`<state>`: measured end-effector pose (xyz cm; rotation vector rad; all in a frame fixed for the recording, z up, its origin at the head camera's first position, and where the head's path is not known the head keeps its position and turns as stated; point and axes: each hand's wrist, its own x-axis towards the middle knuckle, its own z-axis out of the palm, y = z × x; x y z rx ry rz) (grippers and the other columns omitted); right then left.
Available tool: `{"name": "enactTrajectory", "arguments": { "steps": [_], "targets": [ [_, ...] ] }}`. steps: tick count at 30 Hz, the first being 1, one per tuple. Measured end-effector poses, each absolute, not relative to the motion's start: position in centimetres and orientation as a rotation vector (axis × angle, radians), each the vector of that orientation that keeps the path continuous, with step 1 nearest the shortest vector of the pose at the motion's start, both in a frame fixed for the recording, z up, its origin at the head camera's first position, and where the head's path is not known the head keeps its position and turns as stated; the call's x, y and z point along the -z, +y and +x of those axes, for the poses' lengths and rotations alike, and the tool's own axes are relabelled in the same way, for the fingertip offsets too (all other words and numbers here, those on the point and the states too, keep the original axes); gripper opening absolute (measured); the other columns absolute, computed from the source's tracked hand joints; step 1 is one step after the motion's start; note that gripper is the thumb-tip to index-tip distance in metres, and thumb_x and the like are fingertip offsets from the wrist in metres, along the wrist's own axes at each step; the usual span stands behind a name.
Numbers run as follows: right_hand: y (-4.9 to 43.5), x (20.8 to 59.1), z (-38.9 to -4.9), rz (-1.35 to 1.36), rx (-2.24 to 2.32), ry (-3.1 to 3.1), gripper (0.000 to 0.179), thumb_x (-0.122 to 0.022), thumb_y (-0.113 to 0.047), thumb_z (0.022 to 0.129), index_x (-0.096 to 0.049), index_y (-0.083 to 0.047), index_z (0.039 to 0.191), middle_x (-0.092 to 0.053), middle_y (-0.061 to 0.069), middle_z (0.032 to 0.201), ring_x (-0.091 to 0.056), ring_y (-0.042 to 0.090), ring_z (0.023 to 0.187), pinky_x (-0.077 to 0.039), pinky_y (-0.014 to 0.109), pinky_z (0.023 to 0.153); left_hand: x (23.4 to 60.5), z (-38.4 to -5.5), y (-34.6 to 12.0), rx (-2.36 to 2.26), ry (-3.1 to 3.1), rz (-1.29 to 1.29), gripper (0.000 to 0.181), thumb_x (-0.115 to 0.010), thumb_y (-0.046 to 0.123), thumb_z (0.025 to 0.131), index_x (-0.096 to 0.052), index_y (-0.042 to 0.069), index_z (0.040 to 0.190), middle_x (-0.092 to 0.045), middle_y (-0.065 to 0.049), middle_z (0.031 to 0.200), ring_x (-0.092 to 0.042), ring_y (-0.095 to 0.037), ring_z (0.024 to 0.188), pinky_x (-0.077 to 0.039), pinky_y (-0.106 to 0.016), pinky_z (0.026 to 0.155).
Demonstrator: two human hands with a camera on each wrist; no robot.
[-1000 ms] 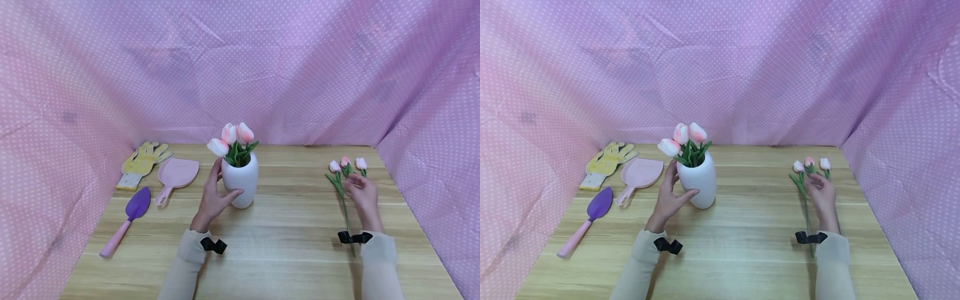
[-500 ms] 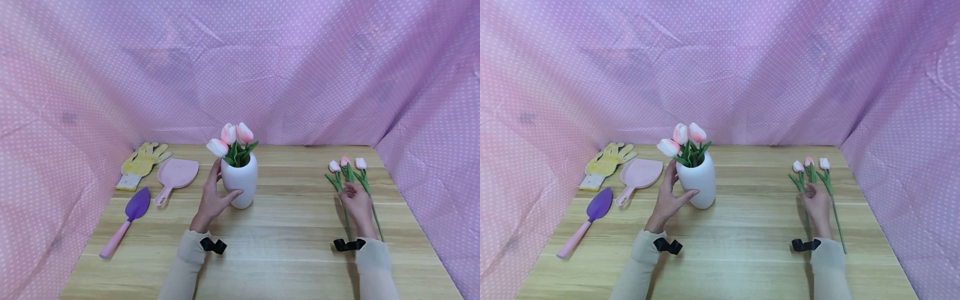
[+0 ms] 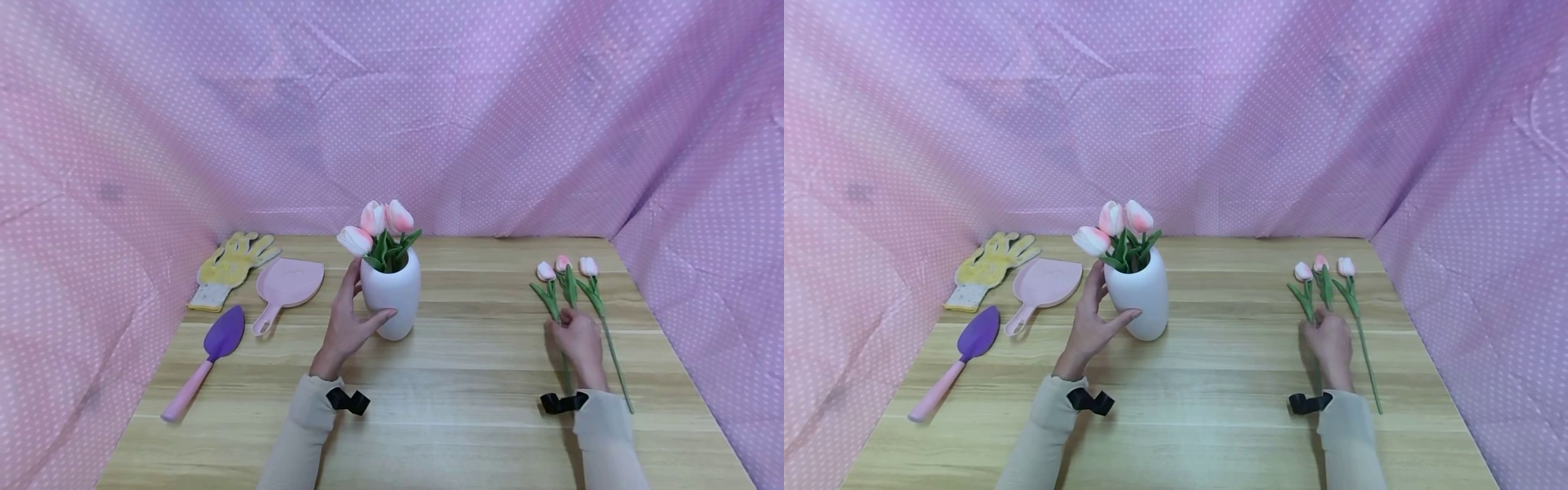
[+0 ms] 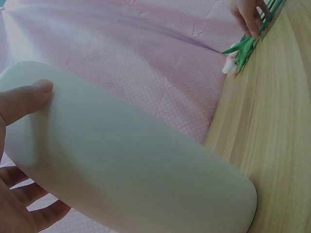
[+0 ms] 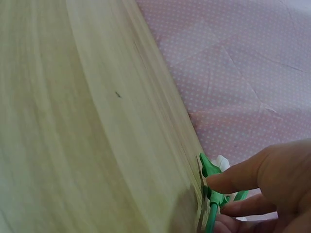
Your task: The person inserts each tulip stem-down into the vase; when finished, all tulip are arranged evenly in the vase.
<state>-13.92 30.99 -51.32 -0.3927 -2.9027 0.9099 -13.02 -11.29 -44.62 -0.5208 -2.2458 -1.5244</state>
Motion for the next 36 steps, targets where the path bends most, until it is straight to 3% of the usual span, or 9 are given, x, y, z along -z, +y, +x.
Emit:
{"name": "enactTrajectory", "arguments": {
  "steps": [3,5,9,12,20,27,31,36],
  "targets": [
    [30.95,51.16,-14.03,-0.401,-0.862,-2.928,0.023,-0.064,-0.021,0.090,-0.056,-0.001,0.079,-0.058,0.015,0.077,-0.051,0.029,0.071,-0.035,0.033,0.056,44.62,-13.02,-11.31,1.524,-2.245,-0.521,0.103,-0.087,0.007,0.076,-0.025,0.010,0.158,-0.037,-0.013,0.161,-0.046,-0.037,0.141,-0.045,-0.058,0.110],
    [30.98,51.06,-14.10,-0.413,-0.865,-2.951,0.027,-0.063,-0.022,0.091,-0.062,0.004,0.090,-0.063,0.022,0.084,-0.057,0.035,0.076,-0.040,0.036,0.057,44.59,-13.02,-11.31,1.526,-2.246,-0.520,0.103,-0.087,0.007,0.076,-0.025,0.011,0.158,-0.037,-0.012,0.161,-0.046,-0.036,0.141,-0.045,-0.058,0.110],
    [31.03,51.10,-14.30,-0.450,-0.860,-2.995,0.042,-0.061,-0.025,0.093,-0.064,0.007,0.120,-0.067,0.031,0.115,-0.063,0.048,0.101,-0.050,0.047,0.067,44.57,-13.00,-11.33,1.534,-2.246,-0.521,0.103,-0.087,0.007,0.076,-0.025,0.011,0.158,-0.037,-0.013,0.161,-0.045,-0.037,0.141,-0.045,-0.058,0.110],
    [30.97,51.25,-14.48,-0.492,-0.837,-3.016,0.043,-0.059,-0.026,0.095,-0.063,0.004,0.124,-0.067,0.030,0.119,-0.063,0.049,0.104,-0.051,0.050,0.067,44.56,-12.99,-11.34,1.536,-2.248,-0.519,0.103,-0.087,0.007,0.076,-0.025,0.011,0.158,-0.037,-0.013,0.161,-0.045,-0.037,0.142,-0.045,-0.059,0.110],
    [30.84,51.37,-14.66,-0.534,-0.809,-2.996,0.035,-0.060,-0.022,0.094,-0.067,0.002,0.118,-0.068,0.029,0.115,-0.063,0.050,0.100,-0.049,0.048,0.062,44.56,-13.04,-11.35,1.539,-2.246,-0.522,0.103,-0.087,0.007,0.076,-0.025,0.011,0.158,-0.037,-0.013,0.161,-0.048,-0.038,0.138,-0.045,-0.060,0.108],
    [30.93,51.38,-14.40,-0.456,-0.874,-2.949,0.029,-0.063,-0.018,0.093,-0.070,0.006,0.109,-0.072,0.026,0.098,-0.066,0.043,0.090,-0.046,0.038,0.060,44.51,-13.06,-11.35,1.543,-2.239,-0.527,0.103,-0.087,0.006,0.076,-0.025,0.010,0.158,-0.038,-0.013,0.160,-0.048,-0.039,0.138,-0.045,-0.060,0.108],
    [31.13,51.47,-14.41,-0.444,-0.957,-2.927,0.028,-0.065,-0.016,0.092,-0.071,0.007,0.106,-0.073,0.027,0.097,-0.066,0.040,0.088,-0.045,0.031,0.062,44.54,-13.06,-11.35,1.544,-2.238,-0.528,0.103,-0.086,0.006,0.076,-0.025,0.010,0.158,-0.038,-0.014,0.160,-0.048,-0.039,0.137,-0.045,-0.060,0.108],
    [31.49,51.30,-14.49,-0.516,-1.213,-2.903,0.034,-0.066,-0.017,0.094,-0.068,0.010,0.115,-0.072,0.022,0.095,-0.063,0.019,0.078,-0.048,0.023,0.061,44.64,-13.10,-11.35,1.537,-2.231,-0.532,0.103,-0.086,0.006,0.076,-0.024,0.009,0.158,-0.038,-0.014,0.160,-0.049,-0.040,0.137,-0.046,-0.060,0.108]
  ]
}}
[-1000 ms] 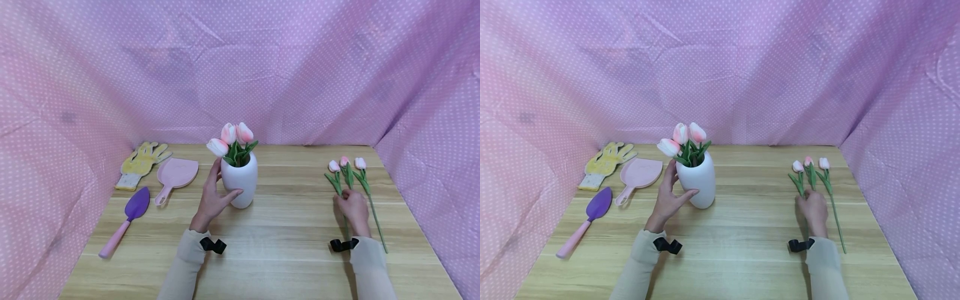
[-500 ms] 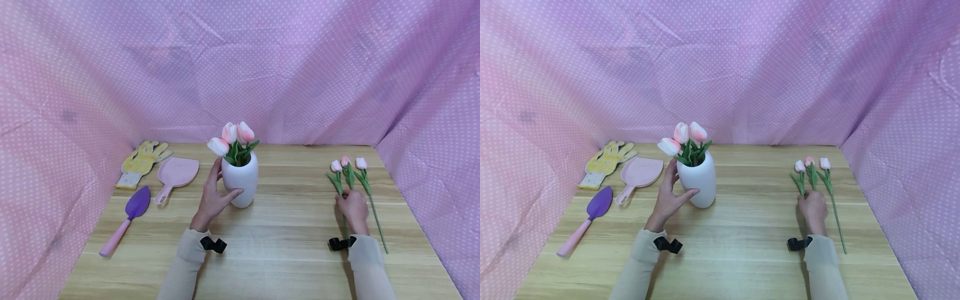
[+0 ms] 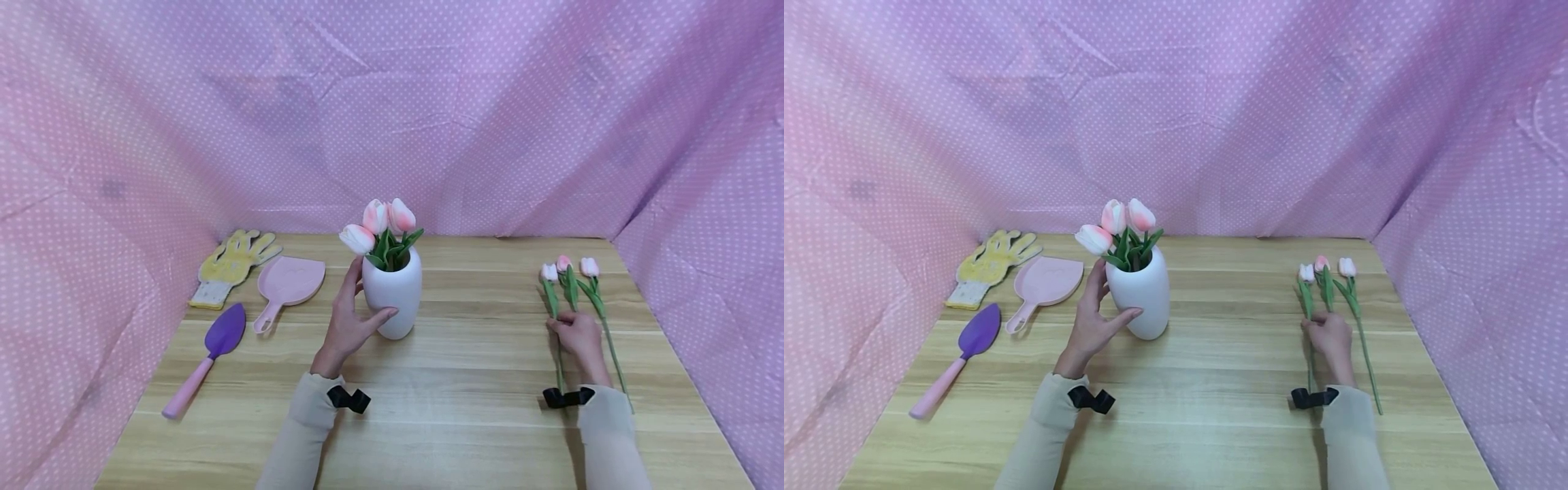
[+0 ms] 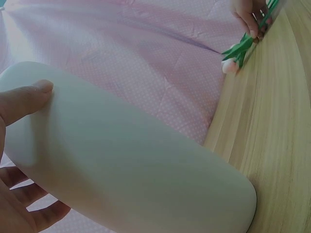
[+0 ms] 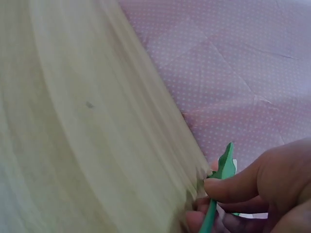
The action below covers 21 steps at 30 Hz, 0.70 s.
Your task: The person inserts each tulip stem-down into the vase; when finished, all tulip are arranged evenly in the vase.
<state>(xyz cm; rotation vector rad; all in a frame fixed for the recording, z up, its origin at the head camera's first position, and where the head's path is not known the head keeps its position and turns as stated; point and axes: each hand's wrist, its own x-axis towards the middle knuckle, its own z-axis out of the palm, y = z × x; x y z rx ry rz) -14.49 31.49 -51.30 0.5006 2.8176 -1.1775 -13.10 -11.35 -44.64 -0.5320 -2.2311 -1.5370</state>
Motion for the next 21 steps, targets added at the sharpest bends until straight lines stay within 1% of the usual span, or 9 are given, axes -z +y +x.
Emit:
{"name": "enactTrajectory", "arguments": {
  "steps": [3,5,6,10,11,13,14,18,21],
  "targets": [
    [31.6,51.2,-14.5,0.503,1.450,2.594,0.039,-0.061,-0.013,0.097,-0.059,0.016,0.124,-0.069,0.006,0.082,-0.061,0.004,0.069,-0.056,0.022,0.060,44.6,-13.1,-11.3,1.532,-2.228,-0.536,0.103,-0.086,0.005,0.076,-0.024,0.009,0.158,-0.038,-0.015,0.160,-0.049,-0.040,0.136,-0.046,-0.060,0.107],
    [31.6,51.1,-14.4,0.499,1.641,2.419,0.039,-0.058,-0.008,0.099,-0.053,0.018,0.128,-0.065,-0.006,0.078,-0.062,0.001,0.065,-0.060,0.022,0.061,44.6,-13.1,-11.3,1.532,-2.226,-0.537,0.103,-0.086,0.005,0.076,-0.025,0.009,0.158,-0.038,-0.015,0.160,-0.049,-0.040,0.136,-0.046,-0.060,0.107],
    [31.7,51.1,-14.3,0.490,1.718,2.339,0.040,-0.056,-0.006,0.099,-0.050,0.020,0.130,-0.064,-0.009,0.076,-0.064,0.001,0.065,-0.061,0.022,0.061,44.6,-13.1,-11.3,1.533,-2.227,-0.535,0.103,-0.086,0.005,0.076,-0.025,0.009,0.158,-0.038,-0.015,0.160,-0.049,-0.039,0.136,-0.046,-0.060,0.107],
    [31.9,50.9,-14.2,0.447,1.892,2.165,0.030,-0.055,-0.001,0.099,-0.052,0.016,0.125,-0.066,-0.010,0.076,-0.064,0.001,0.069,-0.061,0.022,0.063,44.5,-13.1,-11.4,1.537,-2.242,-0.520,0.103,-0.086,0.006,0.076,-0.025,0.009,0.158,-0.038,-0.014,0.160,-0.049,-0.039,0.137,-0.046,-0.058,0.108],
    [32.0,50.9,-14.2,0.438,1.916,2.137,0.027,-0.055,0.000,0.099,-0.055,0.013,0.122,-0.067,-0.010,0.076,-0.065,0.001,0.070,-0.062,0.022,0.064,44.5,-13.1,-11.4,1.538,-2.246,-0.517,0.102,-0.086,0.006,0.076,-0.025,0.009,0.158,-0.038,-0.014,0.160,-0.049,-0.039,0.137,-0.046,-0.058,0.109],
    [32.1,51.0,-14.2,0.429,1.984,2.056,0.015,-0.054,0.001,0.099,-0.062,0.004,0.111,-0.069,-0.009,0.076,-0.067,0.002,0.070,-0.062,0.022,0.065,44.5,-13.0,-11.4,1.537,-2.252,-0.513,0.102,-0.086,0.006,0.076,-0.025,0.009,0.158,-0.038,-0.014,0.160,-0.048,-0.039,0.137,-0.046,-0.057,0.109],
    [32.2,50.9,-14.2,0.423,2.010,2.021,0.013,-0.053,0.001,0.099,-0.064,0.000,0.107,-0.069,-0.009,0.076,-0.067,0.002,0.071,-0.062,0.023,0.066,44.5,-13.0,-11.4,1.537,-2.252,-0.514,0.102,-0.086,0.006,0.076,-0.025,0.009,0.158,-0.038,-0.015,0.160,-0.048,-0.039,0.138,-0.045,-0.057,0.109],
    [32.4,51.0,-14.2,0.396,2.132,1.832,0.027,-0.052,0.000,0.101,-0.069,-0.017,0.089,-0.071,-0.007,0.080,-0.069,0.004,0.075,-0.063,0.024,0.069,44.5,-13.0,-11.4,1.539,-2.245,-0.521,0.102,-0.086,0.005,0.076,-0.026,0.007,0.158,-0.038,-0.016,0.159,-0.049,-0.040,0.137,-0.046,-0.058,0.109],
    [32.6,51.0,-14.1,0.359,2.199,1.703,0.031,-0.049,-0.002,0.103,-0.072,-0.018,0.089,-0.071,-0.006,0.084,-0.068,0.005,0.079,-0.063,0.025,0.072,44.5,-13.0,-11.4,1.539,-2.243,-0.525,0.102,-0.086,0.005,0.076,-0.026,0.007,0.158,-0.038,-0.015,0.159,-0.049,-0.040,0.137,-0.046,-0.058,0.109]
  ]
}}
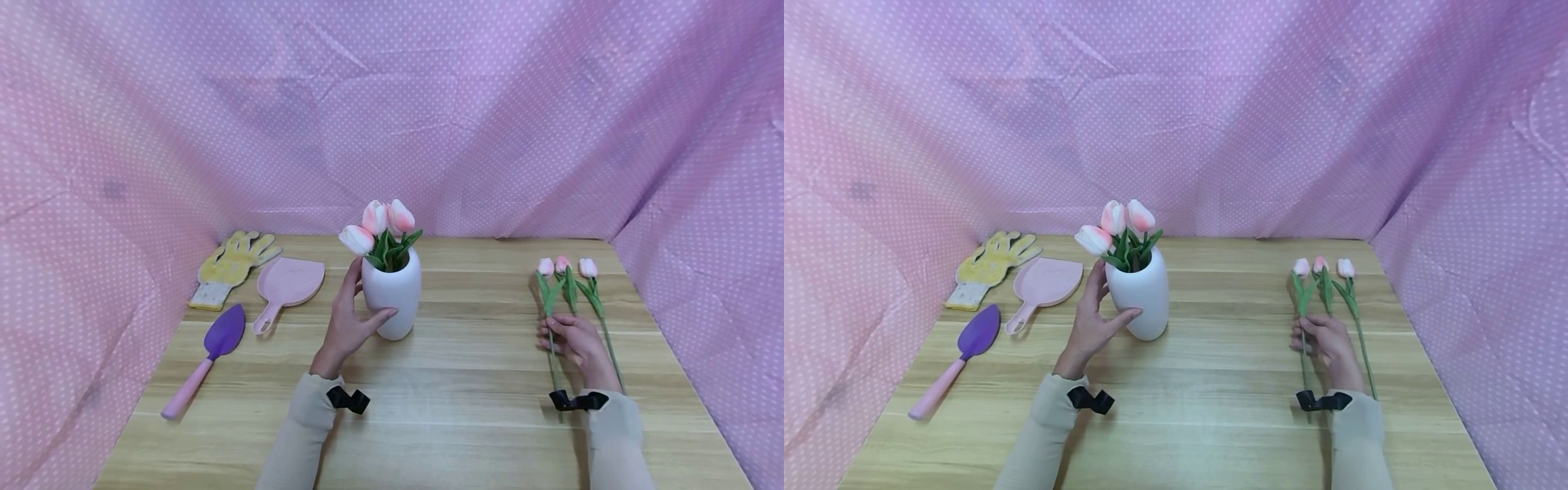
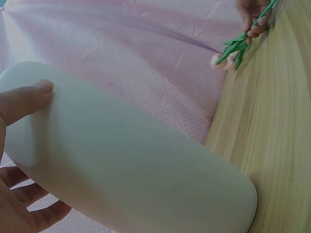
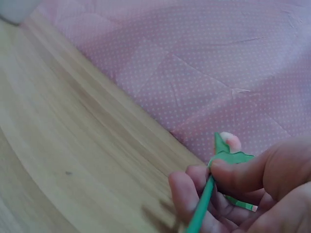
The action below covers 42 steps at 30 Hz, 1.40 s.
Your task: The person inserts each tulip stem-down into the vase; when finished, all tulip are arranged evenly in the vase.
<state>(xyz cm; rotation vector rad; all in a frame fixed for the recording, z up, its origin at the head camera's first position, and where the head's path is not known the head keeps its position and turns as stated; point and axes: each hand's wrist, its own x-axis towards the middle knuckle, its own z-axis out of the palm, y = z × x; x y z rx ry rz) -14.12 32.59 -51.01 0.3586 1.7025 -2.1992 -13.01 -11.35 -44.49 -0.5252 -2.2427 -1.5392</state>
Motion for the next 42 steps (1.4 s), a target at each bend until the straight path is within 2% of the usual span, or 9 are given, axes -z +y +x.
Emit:
{"name": "enactTrajectory", "arguments": {
  "steps": [11,19,25,42],
  "targets": [
    [32.5,51.0,-13.9,0.146,2.318,1.443,0.034,-0.041,-0.005,0.106,-0.074,-0.016,0.103,-0.076,-0.001,0.096,-0.071,0.011,0.091,-0.063,0.030,0.080,44.5,-13.0,-11.3,1.530,-2.254,-0.511,0.103,-0.087,0.007,0.076,-0.025,0.009,0.158,-0.038,-0.014,0.160,-0.048,-0.039,0.137,-0.046,-0.058,0.109],
    [32.0,50.5,-14.0,0.058,2.363,1.422,0.036,-0.040,-0.005,0.106,-0.074,-0.017,0.103,-0.074,-0.001,0.095,-0.071,0.011,0.091,-0.062,0.031,0.082,44.5,-13.0,-11.4,1.534,-2.250,-0.513,0.102,-0.087,0.007,0.076,-0.026,0.009,0.158,-0.038,-0.014,0.160,-0.048,-0.038,0.138,-0.045,-0.058,0.109],
    [31.7,50.3,-14.0,0.005,2.443,1.262,0.038,-0.036,-0.002,0.107,-0.071,-0.013,0.108,-0.075,0.002,0.098,-0.073,0.014,0.093,-0.062,0.036,0.086,44.6,-13.1,-11.3,1.544,-2.252,-0.516,0.102,-0.087,0.007,0.076,-0.026,0.009,0.158,-0.038,-0.014,0.160,-0.047,-0.038,0.139,-0.045,-0.059,0.109],
    [30.1,50.2,-13.6,0.132,2.751,0.913,0.025,-0.038,0.000,0.105,-0.063,-0.003,0.106,-0.072,0.008,0.098,-0.072,0.020,0.096,-0.062,0.038,0.087,44.5,-13.1,-11.4,1.535,-2.267,-0.504,0.102,-0.086,0.007,0.077,-0.025,0.009,0.158,-0.037,-0.014,0.161,-0.046,-0.037,0.141,-0.045,-0.057,0.111]
  ]
}}
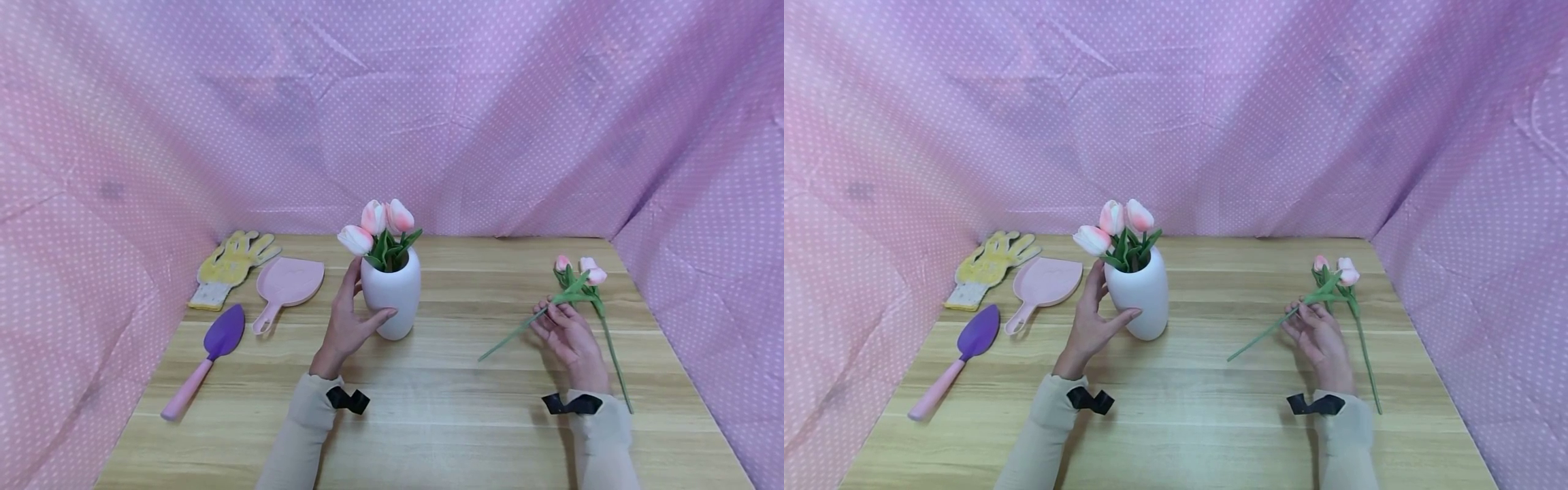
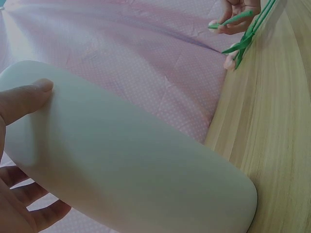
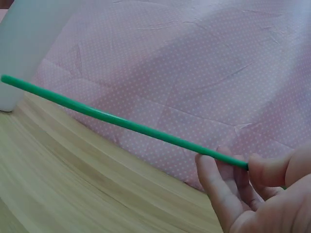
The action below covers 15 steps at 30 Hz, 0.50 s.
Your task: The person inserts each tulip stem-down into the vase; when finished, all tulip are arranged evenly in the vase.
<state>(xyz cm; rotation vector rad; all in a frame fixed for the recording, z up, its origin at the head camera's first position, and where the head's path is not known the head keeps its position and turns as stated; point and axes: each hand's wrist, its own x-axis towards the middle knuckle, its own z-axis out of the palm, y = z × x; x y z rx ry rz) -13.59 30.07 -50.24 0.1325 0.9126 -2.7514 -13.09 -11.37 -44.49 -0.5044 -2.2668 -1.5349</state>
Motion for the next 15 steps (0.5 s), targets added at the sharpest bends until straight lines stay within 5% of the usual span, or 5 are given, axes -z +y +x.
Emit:
{"name": "enactTrajectory", "arguments": {
  "steps": [15],
  "targets": [
    [28.1,49.4,-13.1,0.157,3.058,0.649,0.009,-0.046,0.004,0.101,-0.054,0.001,0.097,-0.068,0.019,0.093,-0.070,0.029,0.092,-0.062,0.045,0.085,44.6,-13.1,-11.3,1.527,-2.256,-0.512,0.103,-0.086,0.006,0.076,-0.025,0.008,0.158,-0.037,-0.015,0.160,-0.047,-0.039,0.139,-0.046,-0.057,0.109]
  ]
}}
